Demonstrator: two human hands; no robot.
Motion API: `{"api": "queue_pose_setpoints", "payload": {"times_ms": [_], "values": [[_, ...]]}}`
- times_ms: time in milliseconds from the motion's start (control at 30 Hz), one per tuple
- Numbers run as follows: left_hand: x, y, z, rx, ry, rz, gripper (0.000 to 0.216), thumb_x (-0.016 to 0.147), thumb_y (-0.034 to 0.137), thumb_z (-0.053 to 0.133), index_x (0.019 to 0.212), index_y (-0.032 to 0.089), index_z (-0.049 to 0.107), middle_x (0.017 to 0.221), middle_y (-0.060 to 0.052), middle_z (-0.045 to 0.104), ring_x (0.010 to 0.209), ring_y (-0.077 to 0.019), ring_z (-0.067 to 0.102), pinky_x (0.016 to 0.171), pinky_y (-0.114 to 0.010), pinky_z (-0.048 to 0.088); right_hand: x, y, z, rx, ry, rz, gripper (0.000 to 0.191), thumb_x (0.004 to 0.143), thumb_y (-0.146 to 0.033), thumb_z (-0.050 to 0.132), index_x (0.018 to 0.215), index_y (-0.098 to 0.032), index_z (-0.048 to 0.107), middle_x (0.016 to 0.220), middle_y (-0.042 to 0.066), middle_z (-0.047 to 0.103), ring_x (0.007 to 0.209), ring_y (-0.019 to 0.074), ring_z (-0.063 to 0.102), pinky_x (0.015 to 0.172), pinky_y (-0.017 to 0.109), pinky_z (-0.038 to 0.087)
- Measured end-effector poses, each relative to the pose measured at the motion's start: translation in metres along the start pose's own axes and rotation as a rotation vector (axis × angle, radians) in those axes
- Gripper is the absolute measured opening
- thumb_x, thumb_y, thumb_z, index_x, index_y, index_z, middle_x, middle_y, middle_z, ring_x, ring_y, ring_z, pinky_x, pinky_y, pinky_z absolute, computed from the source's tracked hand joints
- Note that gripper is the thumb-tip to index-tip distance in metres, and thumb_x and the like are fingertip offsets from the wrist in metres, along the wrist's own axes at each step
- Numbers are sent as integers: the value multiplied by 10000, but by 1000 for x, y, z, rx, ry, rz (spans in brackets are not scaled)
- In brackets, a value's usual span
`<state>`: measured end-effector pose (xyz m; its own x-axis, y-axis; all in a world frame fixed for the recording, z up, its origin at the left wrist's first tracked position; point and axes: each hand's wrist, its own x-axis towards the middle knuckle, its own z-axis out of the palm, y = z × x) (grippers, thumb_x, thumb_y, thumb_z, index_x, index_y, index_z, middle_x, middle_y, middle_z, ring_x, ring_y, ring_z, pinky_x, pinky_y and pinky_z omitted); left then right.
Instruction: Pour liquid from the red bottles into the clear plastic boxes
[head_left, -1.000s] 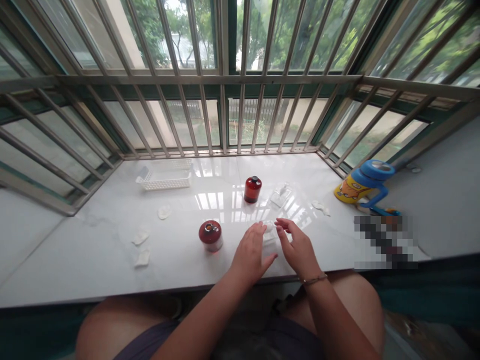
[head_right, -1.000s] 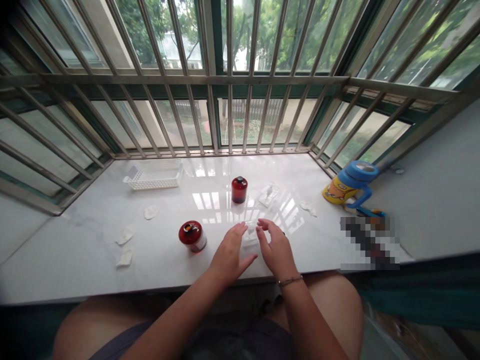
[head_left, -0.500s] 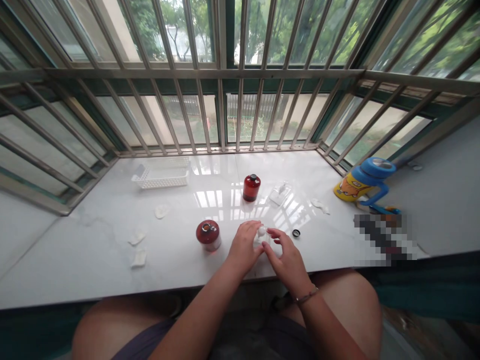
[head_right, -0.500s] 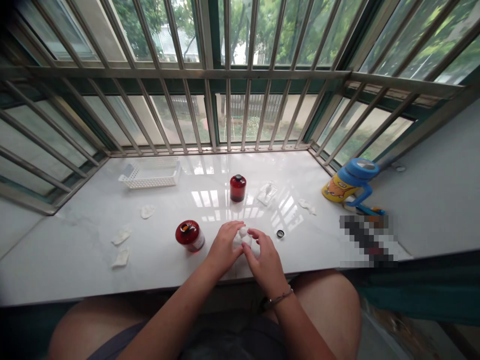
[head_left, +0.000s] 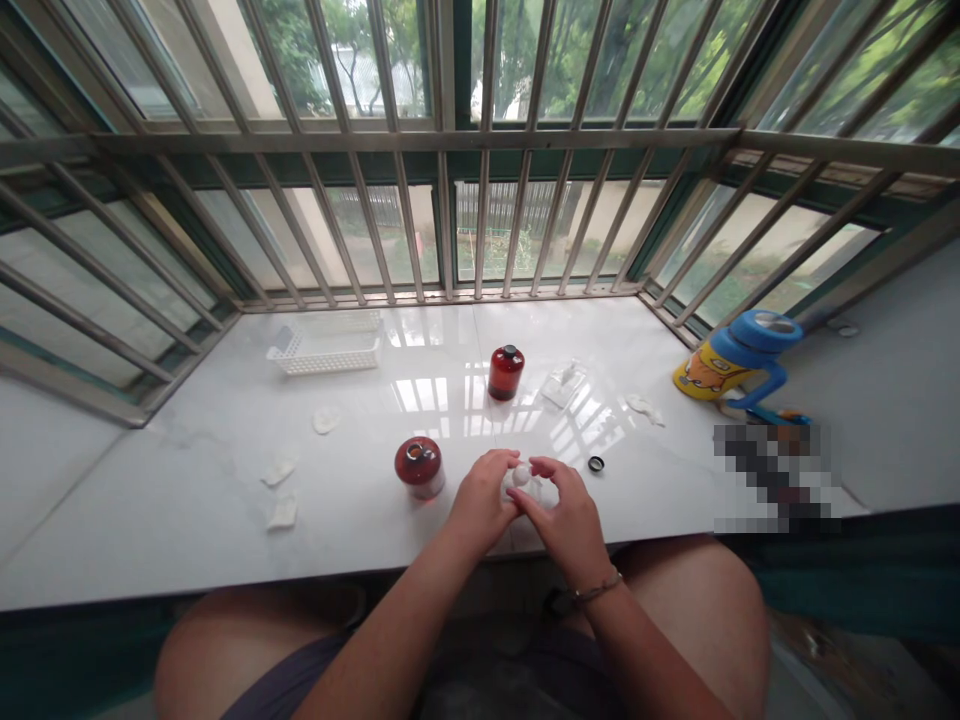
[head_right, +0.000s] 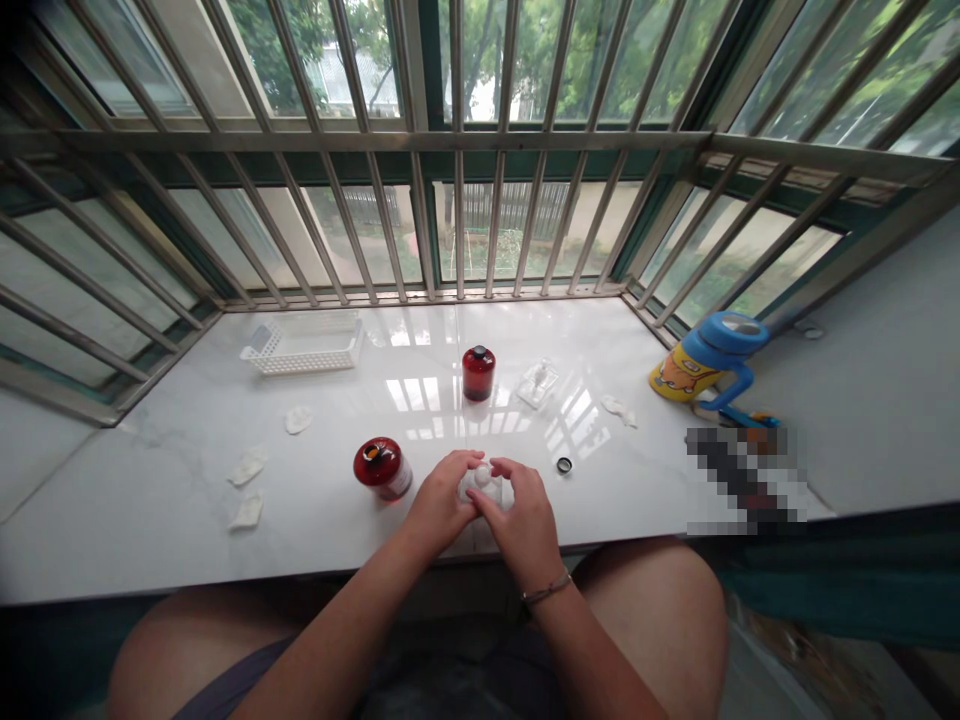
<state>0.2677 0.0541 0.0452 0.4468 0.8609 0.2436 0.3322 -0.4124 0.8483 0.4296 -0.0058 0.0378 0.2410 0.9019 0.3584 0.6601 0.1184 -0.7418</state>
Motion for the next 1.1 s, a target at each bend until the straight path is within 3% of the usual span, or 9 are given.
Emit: {"api": "queue_pose_setpoints", "payload": {"times_ms": [267,600,767,900,1000,1100], "values": [[0,2,-1,30,2,5,448,735,45,787,1115,243,659,1301,-75,727,1233,-284,681,1088,-472,554,10,-9,1,-23,24,44,379,926,-567,770,1132,-257,700,1039,72,751,1005,298,688,917,452,568],[1,3,-4,24,-6,7,521,759,111,866,1224,256,683,1275,-66,734,1219,-280,688,1087,-458,561,13,-2,-4,59,-43,22,366,944,-527,764,1156,-260,631,1098,74,736,1059,286,704,969,473,591],[0,2,-6,27,-24,29,600,772,169,915,1306,284,667,1318,-67,731,1259,-296,677,1117,-492,547,5,12,-13,131,-101,-1,377,997,-464,705,1290,-265,576,1244,96,728,1171,284,712,1064,504,585],[-2,1,-4,6,-17,-14,564,709,201,978,1168,266,657,1349,-71,722,1287,-308,667,1117,-511,534,1,20,-21,92,6,-11,544,983,-432,718,1445,-260,490,1424,135,636,1214,291,670,1054,542,586],[-3,2,-2,-30,5,-105,553,672,199,999,1019,254,573,1335,-57,727,1256,-299,684,1062,-488,549,-1,21,-24,104,26,1,572,984,-387,692,1487,-259,452,1438,143,607,1199,285,659,1019,537,602],[-3,3,-2,-37,10,-126,619,660,193,1006,1096,262,572,1337,-60,719,1254,-299,684,1072,-487,543,-4,19,-23,107,-3,5,554,987,-342,647,1495,-255,445,1438,149,601,1209,288,651,1029,546,598]]}}
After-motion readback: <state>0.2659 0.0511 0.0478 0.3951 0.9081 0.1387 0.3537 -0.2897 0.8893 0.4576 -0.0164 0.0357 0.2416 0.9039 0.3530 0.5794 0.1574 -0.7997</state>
